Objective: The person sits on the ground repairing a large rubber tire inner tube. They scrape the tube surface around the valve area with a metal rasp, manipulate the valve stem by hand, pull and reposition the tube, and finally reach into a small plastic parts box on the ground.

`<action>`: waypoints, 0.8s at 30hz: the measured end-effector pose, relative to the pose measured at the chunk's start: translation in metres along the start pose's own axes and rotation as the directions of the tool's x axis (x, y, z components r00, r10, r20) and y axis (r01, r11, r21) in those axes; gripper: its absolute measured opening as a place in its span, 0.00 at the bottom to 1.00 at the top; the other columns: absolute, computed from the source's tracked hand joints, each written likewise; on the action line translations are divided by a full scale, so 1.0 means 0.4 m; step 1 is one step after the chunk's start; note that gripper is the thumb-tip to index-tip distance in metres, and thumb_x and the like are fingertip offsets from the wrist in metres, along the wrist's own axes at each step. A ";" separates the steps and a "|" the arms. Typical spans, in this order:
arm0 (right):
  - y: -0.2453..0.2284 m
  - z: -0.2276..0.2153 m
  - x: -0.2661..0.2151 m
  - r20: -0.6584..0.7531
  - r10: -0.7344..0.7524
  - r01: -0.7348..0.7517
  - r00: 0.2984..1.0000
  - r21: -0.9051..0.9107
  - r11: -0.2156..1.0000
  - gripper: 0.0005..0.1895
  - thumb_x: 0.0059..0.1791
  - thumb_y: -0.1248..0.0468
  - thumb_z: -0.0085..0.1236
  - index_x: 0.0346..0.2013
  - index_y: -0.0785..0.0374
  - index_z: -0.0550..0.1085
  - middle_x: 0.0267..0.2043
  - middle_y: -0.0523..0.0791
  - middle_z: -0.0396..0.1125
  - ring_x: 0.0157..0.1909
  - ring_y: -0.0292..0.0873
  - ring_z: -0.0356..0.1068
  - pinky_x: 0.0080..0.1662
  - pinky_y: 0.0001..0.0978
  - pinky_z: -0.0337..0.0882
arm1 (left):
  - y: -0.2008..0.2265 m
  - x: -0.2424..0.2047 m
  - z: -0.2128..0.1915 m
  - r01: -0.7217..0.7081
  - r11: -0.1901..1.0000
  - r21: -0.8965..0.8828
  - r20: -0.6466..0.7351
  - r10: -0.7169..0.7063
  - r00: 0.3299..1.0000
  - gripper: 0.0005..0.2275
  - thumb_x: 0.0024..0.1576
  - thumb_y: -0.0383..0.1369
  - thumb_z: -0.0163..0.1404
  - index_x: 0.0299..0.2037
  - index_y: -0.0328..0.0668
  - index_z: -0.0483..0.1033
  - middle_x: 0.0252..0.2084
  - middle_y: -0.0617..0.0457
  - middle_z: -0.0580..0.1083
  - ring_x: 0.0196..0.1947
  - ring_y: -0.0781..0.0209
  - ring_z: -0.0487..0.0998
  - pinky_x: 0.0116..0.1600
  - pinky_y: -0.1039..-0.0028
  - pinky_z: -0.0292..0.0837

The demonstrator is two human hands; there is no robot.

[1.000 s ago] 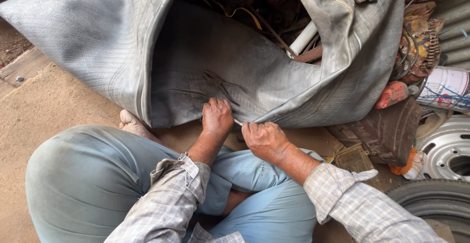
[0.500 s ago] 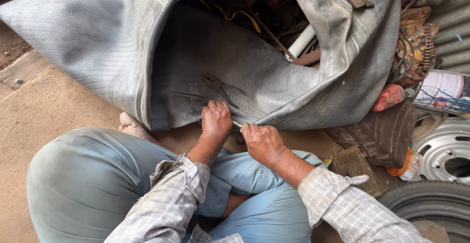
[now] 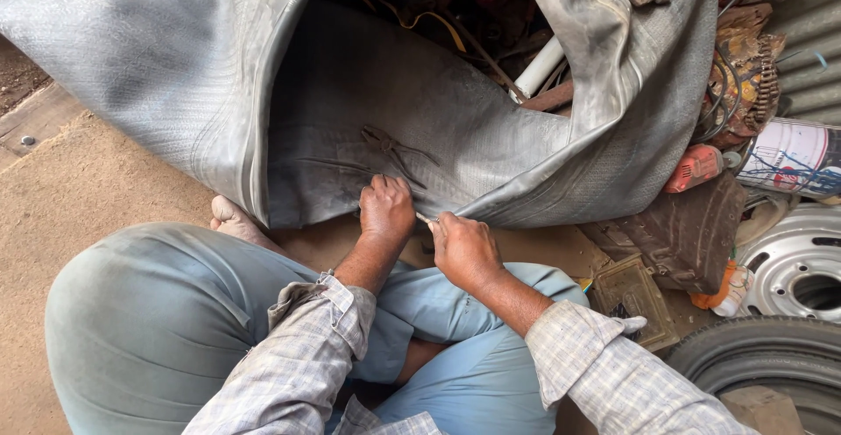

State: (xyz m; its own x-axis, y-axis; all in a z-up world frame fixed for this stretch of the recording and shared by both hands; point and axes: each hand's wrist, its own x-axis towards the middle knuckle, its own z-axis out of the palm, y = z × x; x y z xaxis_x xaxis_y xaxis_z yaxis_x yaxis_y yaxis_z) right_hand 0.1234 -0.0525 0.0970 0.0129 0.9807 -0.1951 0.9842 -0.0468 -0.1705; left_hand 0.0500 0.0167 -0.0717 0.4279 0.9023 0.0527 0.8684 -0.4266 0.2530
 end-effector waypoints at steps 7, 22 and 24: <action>-0.001 0.008 0.014 0.042 0.181 -0.185 0.983 0.155 0.970 0.14 0.53 0.58 0.53 0.27 0.65 0.72 0.22 0.54 0.69 0.27 0.58 0.72 0.35 0.51 0.71 | -0.001 -0.002 0.002 0.002 1.000 0.009 -0.001 -0.002 1.000 0.09 0.53 0.36 0.50 0.35 0.39 0.76 0.31 0.49 0.75 0.36 0.58 0.74 0.29 0.67 0.71; 0.043 0.044 0.033 0.481 0.510 -0.660 0.713 0.706 0.257 0.12 0.53 0.63 0.53 0.32 0.72 0.73 0.17 0.45 0.63 0.11 0.34 0.52 0.16 0.27 0.51 | -0.002 -0.006 -0.008 -0.004 1.000 0.016 -0.029 0.005 1.000 0.08 0.52 0.36 0.50 0.33 0.39 0.75 0.30 0.49 0.75 0.36 0.56 0.74 0.28 0.66 0.70; 0.042 0.045 0.033 0.504 0.508 -0.674 0.698 0.703 0.228 0.12 0.53 0.63 0.53 0.33 0.72 0.74 0.18 0.45 0.64 0.11 0.34 0.52 0.16 0.26 0.52 | -0.005 -0.009 -0.002 0.003 1.000 0.011 -0.028 -0.003 1.000 0.08 0.52 0.36 0.50 0.33 0.40 0.75 0.31 0.49 0.75 0.36 0.56 0.74 0.28 0.66 0.70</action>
State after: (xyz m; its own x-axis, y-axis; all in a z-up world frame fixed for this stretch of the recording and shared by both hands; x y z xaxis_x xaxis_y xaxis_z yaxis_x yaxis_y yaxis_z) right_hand 0.1369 -0.0438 0.0743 0.4203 0.5652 -0.7099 0.0915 -0.8047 -0.5866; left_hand 0.0467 0.0144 -0.0714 0.4180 0.9050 0.0792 0.8725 -0.4242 0.2424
